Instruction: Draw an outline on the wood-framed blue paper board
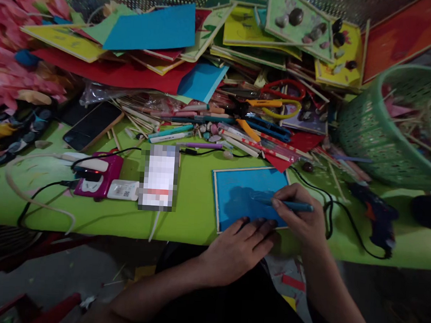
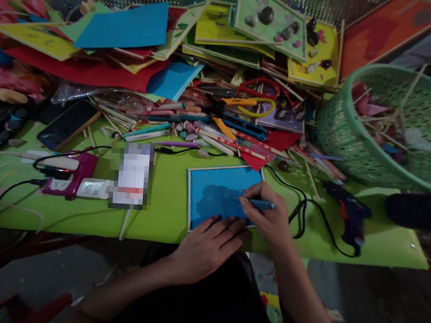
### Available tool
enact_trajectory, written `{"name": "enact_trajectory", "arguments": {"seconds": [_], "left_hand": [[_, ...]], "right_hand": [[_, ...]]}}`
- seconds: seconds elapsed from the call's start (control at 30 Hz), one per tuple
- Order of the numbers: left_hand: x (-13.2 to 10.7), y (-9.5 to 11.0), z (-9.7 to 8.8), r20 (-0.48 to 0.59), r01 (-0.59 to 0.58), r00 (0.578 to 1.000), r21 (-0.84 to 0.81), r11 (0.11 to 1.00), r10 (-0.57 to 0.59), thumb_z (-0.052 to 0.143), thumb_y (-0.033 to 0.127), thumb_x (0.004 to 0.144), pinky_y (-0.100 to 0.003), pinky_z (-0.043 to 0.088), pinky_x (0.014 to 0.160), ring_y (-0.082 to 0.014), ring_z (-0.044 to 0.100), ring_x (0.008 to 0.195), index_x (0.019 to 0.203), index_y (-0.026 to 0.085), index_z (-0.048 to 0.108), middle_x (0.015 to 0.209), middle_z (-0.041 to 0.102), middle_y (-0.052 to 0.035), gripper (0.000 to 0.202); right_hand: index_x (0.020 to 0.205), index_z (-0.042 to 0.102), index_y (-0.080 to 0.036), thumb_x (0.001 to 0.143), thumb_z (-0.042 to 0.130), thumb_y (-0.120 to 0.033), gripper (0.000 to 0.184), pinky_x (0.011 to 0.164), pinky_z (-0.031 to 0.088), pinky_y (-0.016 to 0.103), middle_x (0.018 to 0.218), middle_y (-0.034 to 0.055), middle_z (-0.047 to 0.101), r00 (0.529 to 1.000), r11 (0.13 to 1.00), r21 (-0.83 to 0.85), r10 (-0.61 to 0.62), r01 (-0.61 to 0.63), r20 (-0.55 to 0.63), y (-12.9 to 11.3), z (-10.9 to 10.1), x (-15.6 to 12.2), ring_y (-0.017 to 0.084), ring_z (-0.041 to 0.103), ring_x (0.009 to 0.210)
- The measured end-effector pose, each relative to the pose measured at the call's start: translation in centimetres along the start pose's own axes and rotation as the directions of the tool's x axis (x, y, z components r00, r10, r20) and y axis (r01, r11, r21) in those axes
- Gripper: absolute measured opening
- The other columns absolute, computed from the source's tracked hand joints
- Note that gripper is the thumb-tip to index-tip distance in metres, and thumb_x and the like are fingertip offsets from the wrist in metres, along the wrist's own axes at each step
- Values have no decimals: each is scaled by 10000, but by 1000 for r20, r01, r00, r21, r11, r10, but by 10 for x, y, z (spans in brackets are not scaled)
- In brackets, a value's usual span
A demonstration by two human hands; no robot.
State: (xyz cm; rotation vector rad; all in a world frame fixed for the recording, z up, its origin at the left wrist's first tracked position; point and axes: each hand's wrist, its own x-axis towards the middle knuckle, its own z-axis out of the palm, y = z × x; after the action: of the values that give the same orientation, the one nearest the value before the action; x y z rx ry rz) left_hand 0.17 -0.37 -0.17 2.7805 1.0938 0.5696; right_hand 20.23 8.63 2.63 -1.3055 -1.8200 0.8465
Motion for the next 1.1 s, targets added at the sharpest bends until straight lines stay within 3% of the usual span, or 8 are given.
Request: {"name": "enact_trajectory", "arguments": {"seconds": [0.3,0.53,1.1], "left_hand": [[0,1,0,8,5,1000,18,1000,-5,491,276,1104,-365,398,1143,-203,497,1421,1478,208,601,1630,533,-51,396],[0,0,-2,9,-2,1000,23,1000,2,468,267,1112,-362,397,1140,-197,503,1410,1482,209,604,1615,549,-42,399],[0,0,1,8,5,1000,11,1000,-5,476,268,1110,-375,402,1136,-202,497,1418,1481,208,605,1615,550,-33,397]], "right_hand": [[856,645,-248,922,736,-299,124,583,472,334,750,14,656,996,1000,15,2,0,-84,7,-1,-4,195,602,659],[846,645,-242,910,734,-259,111,582,483,310,734,2,670,997,998,-65,-25,20,-79,3,0,-1,169,612,627],[832,638,-235,914,718,-270,120,564,463,288,712,-15,650,997,997,-73,-38,33,-67,2,1,0,153,593,597]]}}
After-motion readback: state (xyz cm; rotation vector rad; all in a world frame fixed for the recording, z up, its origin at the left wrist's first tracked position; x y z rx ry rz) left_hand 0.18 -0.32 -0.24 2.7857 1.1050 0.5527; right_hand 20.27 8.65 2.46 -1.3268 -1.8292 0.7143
